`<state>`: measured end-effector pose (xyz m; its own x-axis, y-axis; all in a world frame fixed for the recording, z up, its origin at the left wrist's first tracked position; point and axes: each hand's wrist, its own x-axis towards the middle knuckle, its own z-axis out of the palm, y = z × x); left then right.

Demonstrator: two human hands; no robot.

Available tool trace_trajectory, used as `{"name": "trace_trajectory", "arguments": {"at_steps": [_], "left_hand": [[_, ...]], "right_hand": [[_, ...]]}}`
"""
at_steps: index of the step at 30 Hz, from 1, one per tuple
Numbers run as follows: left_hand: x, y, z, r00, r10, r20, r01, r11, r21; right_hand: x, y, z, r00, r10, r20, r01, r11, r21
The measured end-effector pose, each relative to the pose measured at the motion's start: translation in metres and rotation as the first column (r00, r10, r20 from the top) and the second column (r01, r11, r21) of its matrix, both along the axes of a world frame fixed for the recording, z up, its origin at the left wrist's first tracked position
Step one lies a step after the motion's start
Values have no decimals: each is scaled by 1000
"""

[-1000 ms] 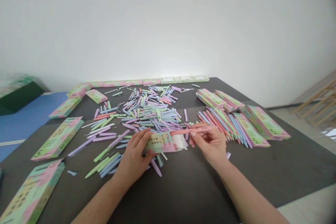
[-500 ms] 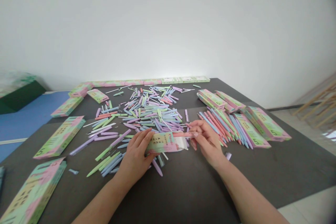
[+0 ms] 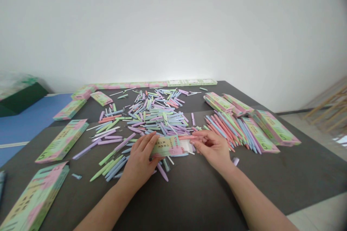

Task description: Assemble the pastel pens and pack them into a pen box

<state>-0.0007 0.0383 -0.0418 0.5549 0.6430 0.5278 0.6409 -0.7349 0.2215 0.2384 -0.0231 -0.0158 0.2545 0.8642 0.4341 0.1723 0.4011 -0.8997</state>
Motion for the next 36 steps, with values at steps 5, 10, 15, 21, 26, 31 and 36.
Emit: {"name": "trace_trajectory", "arguments": {"at_steps": [5, 10, 15, 21, 26, 31, 36], "left_hand": [[1, 0, 0, 1000, -1, -2, 1, 1000, 0], [0, -1, 0, 1000, -3, 1, 3, 1000, 0], [2, -3, 1, 1000, -2, -28, 2, 1000, -5], [3, -5, 2, 999, -6, -31, 6, 1000, -25], [4, -6, 2, 999, -11, -33, 10, 1000, -28], [4, -6, 2, 1000, -9, -28, 7, 999, -44], [4, -7, 2, 1000, -11, -7, 10, 999, -52]], "right_hand": [[3, -2, 0, 983, -29, 180, 31, 999, -7], [4, -3, -2, 981, 29, 191, -27, 1000, -12], [2, -3, -2, 959, -22, 282, 19, 1000, 14], [1, -1, -1, 908, -36, 418, -23, 990, 136], [-3, 0, -6, 905, -107, 413, 89, 994, 64], [-3, 2, -7, 902, -75, 426, 25, 992, 122], [-2, 3, -5, 885, -19, 466, -81, 977, 195]]}}
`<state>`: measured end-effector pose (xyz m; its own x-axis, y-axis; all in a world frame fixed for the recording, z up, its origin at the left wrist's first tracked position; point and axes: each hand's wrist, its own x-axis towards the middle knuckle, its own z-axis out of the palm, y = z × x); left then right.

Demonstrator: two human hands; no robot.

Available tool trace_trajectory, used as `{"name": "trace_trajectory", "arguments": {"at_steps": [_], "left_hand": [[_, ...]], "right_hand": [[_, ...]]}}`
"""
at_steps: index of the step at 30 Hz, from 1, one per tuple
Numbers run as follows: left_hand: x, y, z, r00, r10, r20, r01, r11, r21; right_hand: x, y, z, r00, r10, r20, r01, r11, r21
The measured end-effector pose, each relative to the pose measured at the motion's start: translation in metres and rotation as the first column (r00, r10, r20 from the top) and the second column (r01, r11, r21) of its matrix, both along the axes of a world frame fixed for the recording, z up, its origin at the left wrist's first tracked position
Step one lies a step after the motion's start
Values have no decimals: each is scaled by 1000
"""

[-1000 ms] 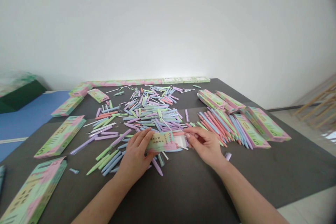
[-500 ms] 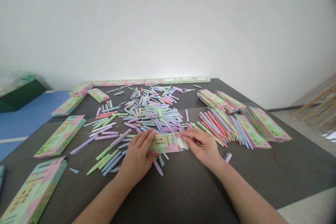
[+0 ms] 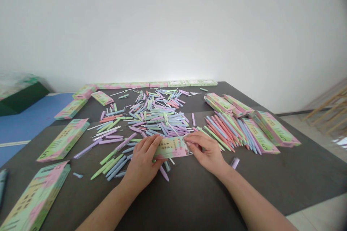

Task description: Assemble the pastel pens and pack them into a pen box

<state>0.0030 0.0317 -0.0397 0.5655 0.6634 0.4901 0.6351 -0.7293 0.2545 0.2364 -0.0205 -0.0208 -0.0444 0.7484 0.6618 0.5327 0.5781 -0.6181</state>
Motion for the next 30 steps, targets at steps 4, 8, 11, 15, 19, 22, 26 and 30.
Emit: {"name": "trace_trajectory", "arguments": {"at_steps": [4, 8, 11, 15, 19, 22, 26, 30], "left_hand": [[0, 0, 0, 1000, 18, 13, -17, 1000, -14], [0, 1, 0, 999, 33, 31, -32, 999, -38], [0, 2, 0, 996, 52, 66, -48, 997, -61], [0, 3, 0, 994, 77, 84, -69, 993, -96], [0, 2, 1, 992, 90, 92, -81, 992, -97], [1, 1, 2, 992, 85, 95, -75, 992, -104], [3, 0, 2, 992, 76, 97, -63, 990, -126], [3, -2, 0, 993, 71, 90, -58, 990, -132]], "right_hand": [[-2, -2, 1, 999, -5, 49, 5, 1000, 0], [3, -4, 5, 1000, -16, 23, 16, 1000, -7], [10, -7, 10, 1000, -25, -18, 25, 1000, -2], [13, -8, 14, 1000, -2, 23, 2, 1000, 7], [9, -7, 13, 996, 3, 88, -5, 1000, 22], [7, -5, 9, 995, -16, 97, 13, 999, 36], [5, -3, 4, 994, -23, 107, 19, 999, 40], [4, -2, 2, 996, -21, 85, 18, 999, 38]]}}
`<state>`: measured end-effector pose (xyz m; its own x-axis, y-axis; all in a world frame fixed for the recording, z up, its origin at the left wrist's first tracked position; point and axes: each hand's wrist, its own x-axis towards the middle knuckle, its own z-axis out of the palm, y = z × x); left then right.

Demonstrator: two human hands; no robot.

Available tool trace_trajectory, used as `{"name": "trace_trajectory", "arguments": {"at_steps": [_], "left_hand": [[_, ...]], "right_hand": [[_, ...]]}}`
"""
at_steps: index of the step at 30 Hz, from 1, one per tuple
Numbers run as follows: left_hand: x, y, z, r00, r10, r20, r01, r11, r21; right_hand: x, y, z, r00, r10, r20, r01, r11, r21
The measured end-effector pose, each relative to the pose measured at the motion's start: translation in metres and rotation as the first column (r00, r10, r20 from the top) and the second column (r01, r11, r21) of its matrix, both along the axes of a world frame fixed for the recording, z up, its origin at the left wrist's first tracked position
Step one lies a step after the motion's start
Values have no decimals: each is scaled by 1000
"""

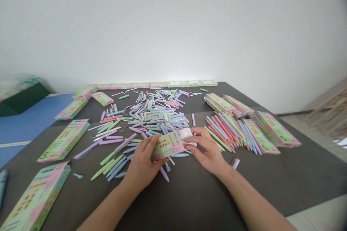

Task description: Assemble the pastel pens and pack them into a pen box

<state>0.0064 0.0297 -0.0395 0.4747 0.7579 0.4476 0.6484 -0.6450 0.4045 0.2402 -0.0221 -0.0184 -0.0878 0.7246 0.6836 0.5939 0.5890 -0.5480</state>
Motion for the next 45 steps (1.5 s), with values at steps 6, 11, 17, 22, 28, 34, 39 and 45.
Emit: {"name": "trace_trajectory", "arguments": {"at_steps": [6, 11, 17, 22, 28, 34, 39, 45], "left_hand": [[-1, -2, -1, 1000, -23, -7, 23, 1000, 14], [-2, -1, 0, 999, -31, -18, 32, 998, 58], [-2, -1, 3, 998, -36, -48, 40, 996, 85], [-1, -1, 3, 997, -32, -76, 39, 996, 85], [0, -2, 0, 996, -27, -89, 36, 995, 98], [1, -6, 1, 994, -29, -106, 41, 993, 114], [4, -8, 3, 990, 5, -142, 17, 988, 151], [6, -13, 6, 978, 58, -202, -18, 981, 193]], "right_hand": [[-1, 1, -6, 997, 31, -72, -35, 998, -48], [-6, -5, -7, 955, 104, -279, -166, 963, -211], [-8, -4, 2, 897, 107, -429, -254, 919, -301], [-12, -3, -3, 900, 121, -420, -292, 881, -373], [-20, -5, -9, 938, 105, -331, -251, 864, -437], [-24, -5, -9, 978, 35, -206, -125, 886, -447], [-24, -4, -10, 995, -12, -103, -36, 891, -452], [-26, -4, -11, 992, -30, -120, -29, 887, -461]]}}
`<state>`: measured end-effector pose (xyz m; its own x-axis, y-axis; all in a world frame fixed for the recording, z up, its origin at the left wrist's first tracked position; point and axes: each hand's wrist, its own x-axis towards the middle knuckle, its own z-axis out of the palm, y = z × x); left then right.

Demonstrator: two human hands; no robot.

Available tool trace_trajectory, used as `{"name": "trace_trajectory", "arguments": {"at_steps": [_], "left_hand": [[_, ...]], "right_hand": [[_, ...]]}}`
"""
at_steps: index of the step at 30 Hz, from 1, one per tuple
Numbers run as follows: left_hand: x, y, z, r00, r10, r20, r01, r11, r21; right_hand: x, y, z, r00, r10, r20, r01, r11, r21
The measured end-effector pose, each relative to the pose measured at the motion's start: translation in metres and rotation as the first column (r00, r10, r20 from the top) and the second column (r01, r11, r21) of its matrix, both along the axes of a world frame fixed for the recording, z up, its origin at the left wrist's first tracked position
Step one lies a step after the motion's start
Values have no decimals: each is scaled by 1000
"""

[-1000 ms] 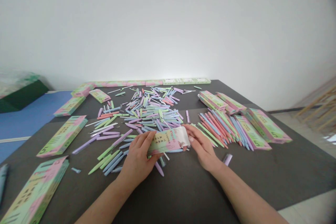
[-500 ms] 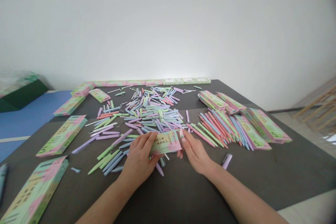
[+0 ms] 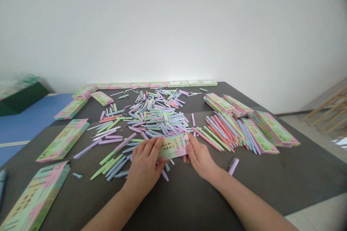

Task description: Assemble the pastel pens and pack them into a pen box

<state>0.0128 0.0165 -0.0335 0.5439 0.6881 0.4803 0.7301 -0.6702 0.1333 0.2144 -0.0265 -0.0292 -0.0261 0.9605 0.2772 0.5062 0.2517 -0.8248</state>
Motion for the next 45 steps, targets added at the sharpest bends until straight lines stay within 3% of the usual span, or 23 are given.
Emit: {"name": "trace_trajectory", "arguments": {"at_steps": [5, 9, 16, 27, 35, 42, 45], "left_hand": [[2, -5, 3, 999, 21, -28, -20, 999, 34], [2, -6, 4, 999, 36, -38, -35, 999, 33], [0, -4, 3, 998, 33, -46, -32, 999, 30], [4, -10, 7, 994, 69, -81, -65, 996, 57], [2, -7, 5, 997, 59, -50, -58, 998, 27], [2, -8, 4, 996, 73, -50, -72, 997, 21], [2, -4, 0, 998, 54, -23, -55, 998, -24]], "right_hand": [[-3, 0, 0, 997, -10, -76, 10, 1000, 8], [-3, 0, 1, 998, -49, -45, 51, 998, 39], [1, -1, -2, 1000, 22, -11, -22, 999, -30], [-2, -3, -2, 999, -50, -10, 50, 999, -8], [-6, -8, -4, 995, 4, 102, -16, 993, 116], [-11, -9, -12, 982, 43, 182, -59, 995, 85], [-8, -7, -12, 991, 67, 115, -72, 997, 37]]}}
